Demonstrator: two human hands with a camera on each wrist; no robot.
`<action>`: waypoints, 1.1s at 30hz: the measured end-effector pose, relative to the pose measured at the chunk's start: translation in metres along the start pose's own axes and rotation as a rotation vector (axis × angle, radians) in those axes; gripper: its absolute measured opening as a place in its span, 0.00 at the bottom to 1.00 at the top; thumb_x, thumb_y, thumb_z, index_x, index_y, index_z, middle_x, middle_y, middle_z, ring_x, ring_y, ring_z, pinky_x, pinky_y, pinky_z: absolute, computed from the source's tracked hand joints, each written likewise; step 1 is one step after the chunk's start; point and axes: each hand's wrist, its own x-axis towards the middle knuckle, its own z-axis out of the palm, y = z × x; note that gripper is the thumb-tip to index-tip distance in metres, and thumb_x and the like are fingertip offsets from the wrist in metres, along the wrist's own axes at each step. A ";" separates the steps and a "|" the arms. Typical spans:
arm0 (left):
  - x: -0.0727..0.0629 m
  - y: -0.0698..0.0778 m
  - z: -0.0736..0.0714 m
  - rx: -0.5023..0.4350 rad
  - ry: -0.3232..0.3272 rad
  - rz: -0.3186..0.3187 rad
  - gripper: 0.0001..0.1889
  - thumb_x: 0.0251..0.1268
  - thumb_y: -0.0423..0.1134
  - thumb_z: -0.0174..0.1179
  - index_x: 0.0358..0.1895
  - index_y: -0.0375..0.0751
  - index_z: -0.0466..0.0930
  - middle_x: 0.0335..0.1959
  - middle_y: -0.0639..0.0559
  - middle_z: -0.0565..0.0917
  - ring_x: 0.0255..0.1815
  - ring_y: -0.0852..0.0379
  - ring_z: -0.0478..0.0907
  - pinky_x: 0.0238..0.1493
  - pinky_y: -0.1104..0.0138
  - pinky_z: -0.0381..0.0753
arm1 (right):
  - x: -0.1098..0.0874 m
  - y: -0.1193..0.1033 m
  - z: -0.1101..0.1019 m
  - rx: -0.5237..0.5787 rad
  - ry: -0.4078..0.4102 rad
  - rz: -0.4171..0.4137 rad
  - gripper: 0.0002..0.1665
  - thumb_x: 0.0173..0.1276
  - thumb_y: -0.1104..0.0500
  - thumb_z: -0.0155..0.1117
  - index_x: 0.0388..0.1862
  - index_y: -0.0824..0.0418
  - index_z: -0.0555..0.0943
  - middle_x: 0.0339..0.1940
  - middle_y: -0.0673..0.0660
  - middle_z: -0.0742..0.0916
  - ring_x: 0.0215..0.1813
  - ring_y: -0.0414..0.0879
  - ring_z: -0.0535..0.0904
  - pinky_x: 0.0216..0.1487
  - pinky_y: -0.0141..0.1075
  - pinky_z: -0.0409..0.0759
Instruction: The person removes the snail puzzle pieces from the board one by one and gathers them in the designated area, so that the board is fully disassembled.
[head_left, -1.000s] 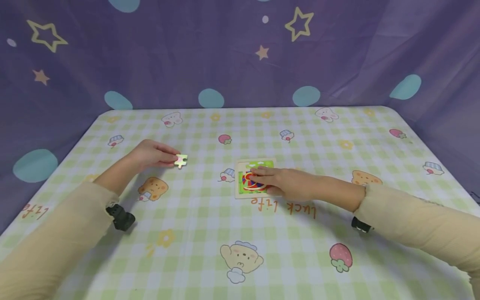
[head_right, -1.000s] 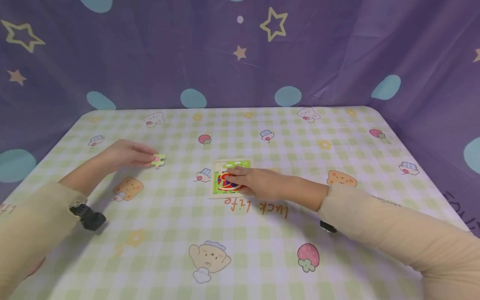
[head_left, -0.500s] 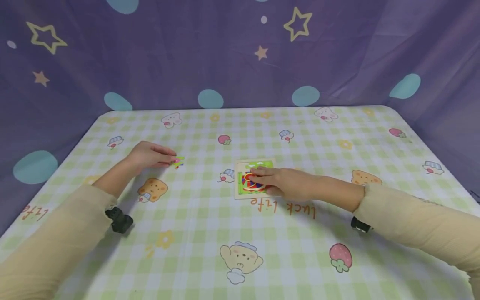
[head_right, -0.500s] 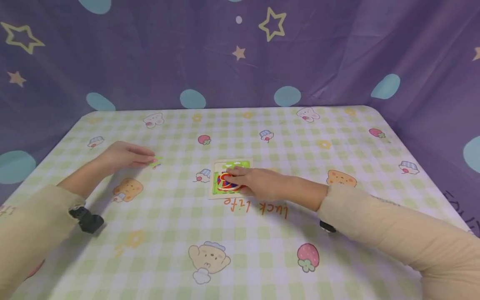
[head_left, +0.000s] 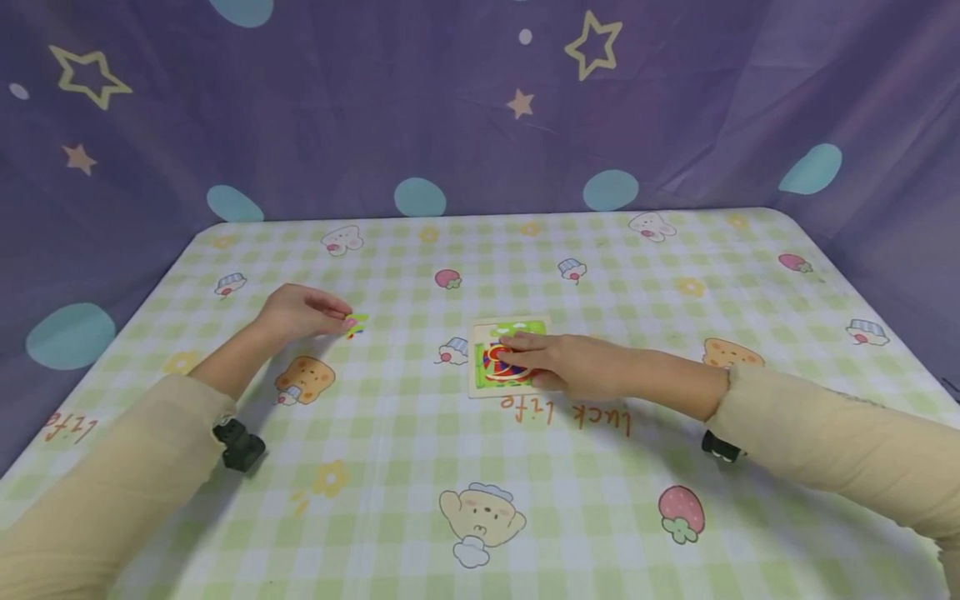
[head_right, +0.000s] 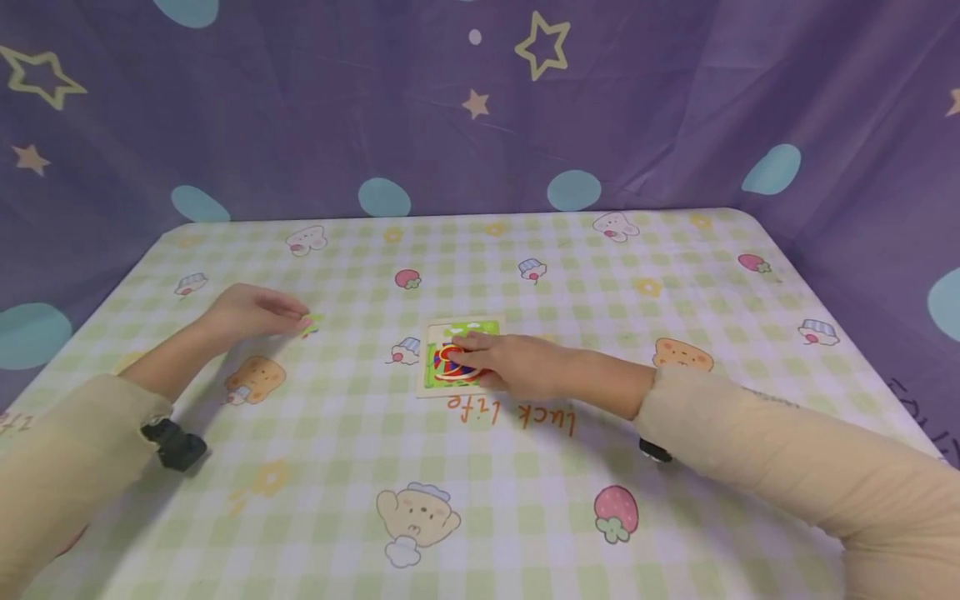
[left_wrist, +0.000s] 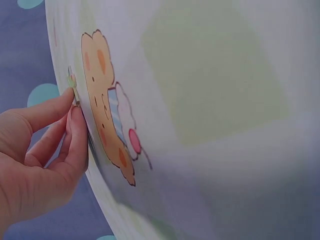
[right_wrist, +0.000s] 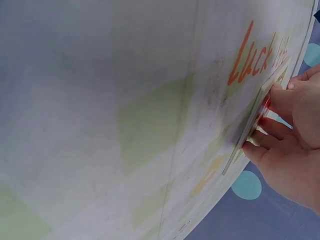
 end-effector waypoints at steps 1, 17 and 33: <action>0.000 0.000 0.000 0.006 0.004 -0.003 0.22 0.57 0.43 0.69 0.52 0.35 0.81 0.27 0.70 0.82 0.32 0.69 0.76 0.36 0.74 0.79 | 0.000 0.000 0.000 0.000 -0.001 0.001 0.32 0.73 0.59 0.54 0.74 0.49 0.62 0.78 0.52 0.62 0.79 0.48 0.56 0.73 0.47 0.65; -0.004 0.003 0.001 0.085 0.059 0.003 0.20 0.54 0.46 0.70 0.46 0.38 0.84 0.27 0.67 0.83 0.34 0.62 0.76 0.37 0.73 0.76 | -0.001 -0.002 -0.001 -0.009 -0.001 0.010 0.32 0.73 0.59 0.55 0.74 0.49 0.63 0.78 0.51 0.62 0.79 0.48 0.56 0.72 0.47 0.67; -0.007 0.051 0.012 0.111 0.001 0.040 0.19 0.57 0.44 0.68 0.50 0.40 0.83 0.41 0.52 0.87 0.39 0.59 0.80 0.48 0.64 0.78 | -0.007 0.000 -0.001 -0.060 0.013 -0.019 0.31 0.74 0.57 0.54 0.74 0.51 0.62 0.78 0.52 0.64 0.78 0.50 0.59 0.70 0.48 0.69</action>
